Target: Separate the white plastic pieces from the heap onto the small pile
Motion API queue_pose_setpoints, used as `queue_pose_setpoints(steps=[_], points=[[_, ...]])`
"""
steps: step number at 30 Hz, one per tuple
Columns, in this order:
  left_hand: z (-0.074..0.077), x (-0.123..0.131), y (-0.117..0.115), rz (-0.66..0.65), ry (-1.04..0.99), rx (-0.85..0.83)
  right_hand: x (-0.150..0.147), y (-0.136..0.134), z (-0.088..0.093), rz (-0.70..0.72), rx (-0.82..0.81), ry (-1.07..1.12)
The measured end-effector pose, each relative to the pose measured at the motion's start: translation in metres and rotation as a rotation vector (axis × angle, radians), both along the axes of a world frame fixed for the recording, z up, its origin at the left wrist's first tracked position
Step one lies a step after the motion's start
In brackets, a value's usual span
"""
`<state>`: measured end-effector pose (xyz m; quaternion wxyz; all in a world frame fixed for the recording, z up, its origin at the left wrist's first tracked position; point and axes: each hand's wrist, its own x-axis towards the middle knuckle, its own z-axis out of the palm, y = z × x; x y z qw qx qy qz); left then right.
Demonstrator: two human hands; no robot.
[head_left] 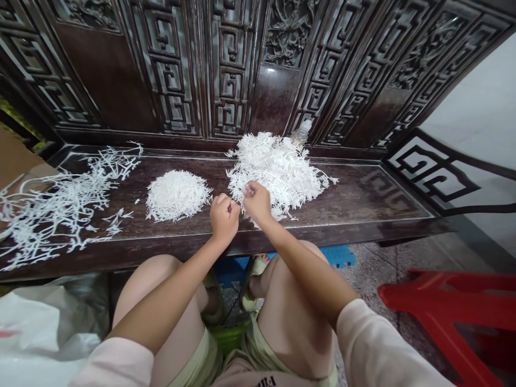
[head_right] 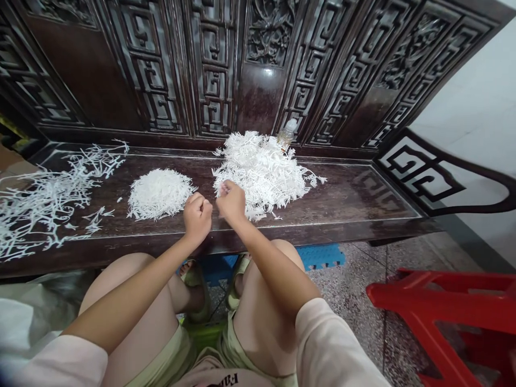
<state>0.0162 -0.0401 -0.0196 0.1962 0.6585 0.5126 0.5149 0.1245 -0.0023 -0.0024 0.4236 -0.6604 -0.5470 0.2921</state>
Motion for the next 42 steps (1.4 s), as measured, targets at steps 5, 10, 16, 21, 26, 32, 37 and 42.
queue_pose_setpoints(steps=[5, 10, 16, 21, 26, 32, 37, 42], points=[[0.007, -0.017, 0.005, -0.013, -0.132, -0.222, 0.057, 0.015, -0.003, -0.126, -0.070, 0.166], [0.007, -0.071, 0.066, 0.064, 0.238, -0.633, 0.060, 0.009, -0.003, 0.133, -0.237, 0.316], [-0.002, -0.120, 0.089, 0.346, 0.477, -0.764, 0.034, 0.007, 0.002, 0.241, -0.280, 0.293], [0.005, -0.093, 0.072, 0.165, 0.341, -0.614, 0.026, 0.006, 0.000, 0.250, -0.315, 0.249], [0.008, -0.046, 0.041, -0.341, 0.294, -0.636, 0.020, 0.003, 0.000, 0.324, -0.295, 0.300], [-0.001, -0.022, 0.031, -0.333, 0.247, -0.568, 0.016, 0.000, -0.001, 0.406, -0.252, 0.348], [-0.007, -0.018, 0.031, -0.323, 0.025, -0.617, 0.012, -0.001, -0.005, 0.426, -0.194, 0.338], [-0.009, -0.009, 0.029, -0.246, -0.081, -0.565, 0.003, 0.002, -0.013, 0.284, -0.113, 0.299]])
